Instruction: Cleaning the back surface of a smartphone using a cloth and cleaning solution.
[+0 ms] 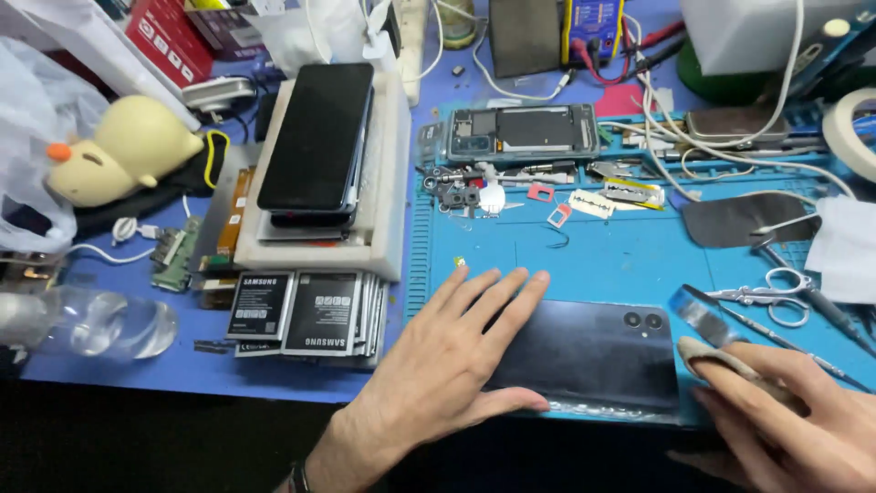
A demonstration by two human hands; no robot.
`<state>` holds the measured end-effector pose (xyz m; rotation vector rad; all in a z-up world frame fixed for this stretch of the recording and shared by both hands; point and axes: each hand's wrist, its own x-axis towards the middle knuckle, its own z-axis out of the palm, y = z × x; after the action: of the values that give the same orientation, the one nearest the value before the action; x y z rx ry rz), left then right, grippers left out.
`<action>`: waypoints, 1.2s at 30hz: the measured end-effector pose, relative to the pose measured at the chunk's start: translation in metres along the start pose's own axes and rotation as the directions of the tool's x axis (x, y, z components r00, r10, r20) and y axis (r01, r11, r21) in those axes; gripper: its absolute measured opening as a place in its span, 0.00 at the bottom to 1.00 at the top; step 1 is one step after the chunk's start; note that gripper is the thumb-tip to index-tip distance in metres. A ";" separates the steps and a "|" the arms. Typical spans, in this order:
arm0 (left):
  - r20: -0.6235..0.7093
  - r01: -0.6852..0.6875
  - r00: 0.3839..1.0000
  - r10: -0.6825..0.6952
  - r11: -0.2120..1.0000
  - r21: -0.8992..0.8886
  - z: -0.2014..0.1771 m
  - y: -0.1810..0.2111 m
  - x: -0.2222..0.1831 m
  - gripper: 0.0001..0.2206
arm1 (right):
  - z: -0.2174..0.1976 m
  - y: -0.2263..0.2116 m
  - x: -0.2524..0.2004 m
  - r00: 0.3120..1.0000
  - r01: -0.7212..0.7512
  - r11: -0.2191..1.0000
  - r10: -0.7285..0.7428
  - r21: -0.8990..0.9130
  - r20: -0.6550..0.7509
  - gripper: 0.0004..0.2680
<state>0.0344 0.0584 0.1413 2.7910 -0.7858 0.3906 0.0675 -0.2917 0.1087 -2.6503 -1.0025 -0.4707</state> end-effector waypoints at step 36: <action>0.599 0.697 0.463 -0.653 -0.149 -0.701 0.008 0.040 -0.008 0.42 | 0.070 0.069 -0.057 0.952 -0.305 0.911 0.294 0.279 0.082 0.22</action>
<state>0.0080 0.0268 0.1363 1.5844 0.5467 -0.3074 0.0883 -0.3500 0.0134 -2.4904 -0.5999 -0.1878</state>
